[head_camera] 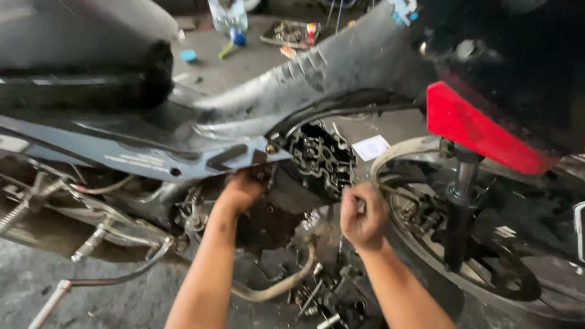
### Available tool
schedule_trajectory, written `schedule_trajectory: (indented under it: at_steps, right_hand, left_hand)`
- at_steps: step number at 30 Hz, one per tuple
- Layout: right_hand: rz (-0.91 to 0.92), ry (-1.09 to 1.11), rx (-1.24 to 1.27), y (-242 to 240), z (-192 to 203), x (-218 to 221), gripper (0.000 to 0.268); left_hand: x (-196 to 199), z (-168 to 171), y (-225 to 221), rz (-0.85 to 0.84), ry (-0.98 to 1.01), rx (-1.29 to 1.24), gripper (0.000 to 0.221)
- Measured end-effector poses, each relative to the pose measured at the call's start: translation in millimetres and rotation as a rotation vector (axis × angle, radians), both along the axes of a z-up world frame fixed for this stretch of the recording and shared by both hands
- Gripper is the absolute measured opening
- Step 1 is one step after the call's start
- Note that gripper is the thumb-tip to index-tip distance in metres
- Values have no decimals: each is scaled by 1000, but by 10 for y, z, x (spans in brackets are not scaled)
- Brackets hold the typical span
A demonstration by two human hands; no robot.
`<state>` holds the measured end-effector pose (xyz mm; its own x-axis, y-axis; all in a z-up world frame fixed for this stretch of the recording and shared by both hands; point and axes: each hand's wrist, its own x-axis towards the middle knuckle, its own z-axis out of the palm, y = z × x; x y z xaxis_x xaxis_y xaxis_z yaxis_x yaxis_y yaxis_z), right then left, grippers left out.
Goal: Dismantling a motorcycle engine by removing bolts and the cylinder head
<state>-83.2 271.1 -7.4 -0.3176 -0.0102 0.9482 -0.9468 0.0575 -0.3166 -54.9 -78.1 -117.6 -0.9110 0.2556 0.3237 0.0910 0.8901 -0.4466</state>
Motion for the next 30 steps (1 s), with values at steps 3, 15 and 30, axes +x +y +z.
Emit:
schedule_trajectory:
  at_steps: [3, 15, 30]
  right_hand:
    - [86, -143, 246, -180, 783, 75, 17]
    - [244, -413, 633, -464, 669, -307, 16]
    - [307, -540, 794, -330, 1125, -280, 21]
  left_hand:
    - [73, 155, 122, 59, -40, 23, 24]
    - [265, 740, 538, 581, -247, 937, 46]
    - [216, 388, 450, 380, -111, 1183, 34]
